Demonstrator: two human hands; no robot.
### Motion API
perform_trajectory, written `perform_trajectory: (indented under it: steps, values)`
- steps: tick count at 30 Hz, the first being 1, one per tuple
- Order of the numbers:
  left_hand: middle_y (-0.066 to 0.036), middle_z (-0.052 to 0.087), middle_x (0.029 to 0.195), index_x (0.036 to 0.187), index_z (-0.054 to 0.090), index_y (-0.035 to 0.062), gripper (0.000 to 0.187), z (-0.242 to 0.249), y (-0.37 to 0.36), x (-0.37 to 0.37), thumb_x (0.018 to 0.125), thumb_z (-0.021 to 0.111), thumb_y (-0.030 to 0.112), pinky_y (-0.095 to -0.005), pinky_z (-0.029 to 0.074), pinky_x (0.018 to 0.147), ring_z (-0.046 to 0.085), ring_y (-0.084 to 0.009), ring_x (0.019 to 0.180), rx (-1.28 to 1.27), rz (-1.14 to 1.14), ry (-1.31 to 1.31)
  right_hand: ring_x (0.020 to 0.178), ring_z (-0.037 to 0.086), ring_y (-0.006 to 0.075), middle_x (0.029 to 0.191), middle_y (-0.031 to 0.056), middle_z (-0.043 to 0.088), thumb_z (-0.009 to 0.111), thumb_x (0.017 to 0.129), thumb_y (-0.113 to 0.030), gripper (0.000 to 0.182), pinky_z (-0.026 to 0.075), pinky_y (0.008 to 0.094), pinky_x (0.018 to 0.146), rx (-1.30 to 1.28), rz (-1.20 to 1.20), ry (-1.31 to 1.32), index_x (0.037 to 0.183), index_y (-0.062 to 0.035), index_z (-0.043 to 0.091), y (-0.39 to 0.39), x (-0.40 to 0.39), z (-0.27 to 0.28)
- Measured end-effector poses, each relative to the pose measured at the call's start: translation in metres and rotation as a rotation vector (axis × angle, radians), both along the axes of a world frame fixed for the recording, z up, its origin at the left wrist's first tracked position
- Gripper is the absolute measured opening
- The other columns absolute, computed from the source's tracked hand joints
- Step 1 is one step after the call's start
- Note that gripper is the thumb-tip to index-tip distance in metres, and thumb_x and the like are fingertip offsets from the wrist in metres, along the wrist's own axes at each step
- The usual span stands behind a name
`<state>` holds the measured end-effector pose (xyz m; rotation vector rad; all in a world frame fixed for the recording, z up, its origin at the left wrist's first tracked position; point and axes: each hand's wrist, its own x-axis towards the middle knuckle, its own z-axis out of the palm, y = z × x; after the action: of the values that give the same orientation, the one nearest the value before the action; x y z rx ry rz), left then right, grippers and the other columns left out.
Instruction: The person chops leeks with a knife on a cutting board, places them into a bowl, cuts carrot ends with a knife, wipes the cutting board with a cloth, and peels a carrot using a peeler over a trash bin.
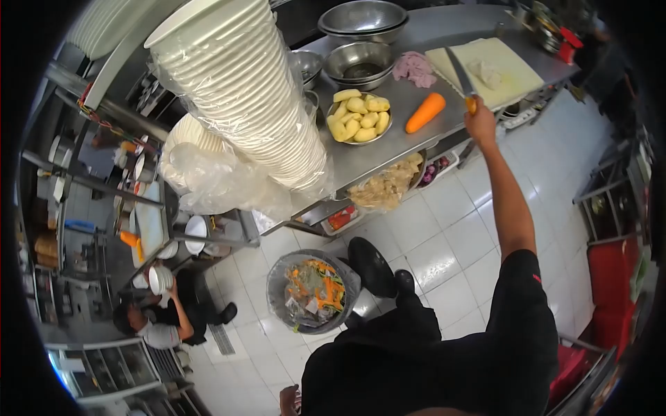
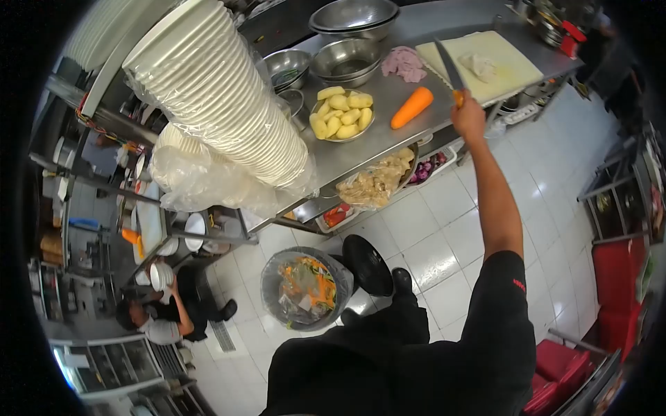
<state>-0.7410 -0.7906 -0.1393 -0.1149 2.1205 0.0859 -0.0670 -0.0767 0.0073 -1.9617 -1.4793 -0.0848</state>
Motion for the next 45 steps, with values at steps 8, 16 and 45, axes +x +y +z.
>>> perform_trajectory:
  steps: [8, 16, 45]
  values:
    - [-0.012, 0.064, 0.087, 0.126, 0.05, 0.0002, 0.054, 0.076, 0.114, 0.103, 0.083, 0.064, 0.028, -0.03, 0.046, 0.048, 0.063, -0.0185, 0.062, 0.449, -0.2, 0.075, 0.085, 0.063, 0.0393, 0.09, 0.0208, 0.066, 0.051, 0.078, -0.016, 0.049, 0.05, 0.0487, 0.076, -0.228, 0.061, -0.252, 0.126, -0.0158, 0.05, 0.11, 0.086, 0.006]
    - [-0.014, 0.067, 0.082, 0.123, 0.054, -0.0001, 0.054, 0.068, 0.183, 0.143, 0.08, 0.066, 0.031, -0.0329, 0.05, 0.062, 0.064, -0.0209, 0.069, 0.335, -0.301, 0.191, 0.121, 0.043, 0.0385, 0.139, 0.0151, 0.041, 0.054, 0.074, -0.007, 0.059, 0.04, 0.0476, 0.097, -0.314, 0.199, -0.548, 0.132, -0.0181, 0.047, 0.086, 0.033, 0.023]
    - [-0.007, 0.056, 0.081, 0.105, 0.048, 0.0077, 0.039, 0.108, 0.34, 0.149, 0.09, 0.056, 0.043, -0.0358, 0.051, 0.065, 0.059, -0.0187, 0.071, 1.194, 0.674, -0.631, 0.088, 0.062, 0.0324, 0.095, 0.0172, 0.063, 0.066, 0.082, -0.029, 0.042, 0.048, 0.0371, 0.078, -0.762, 1.323, 0.359, 0.113, -0.0024, 0.056, -0.288, -0.377, -0.004]
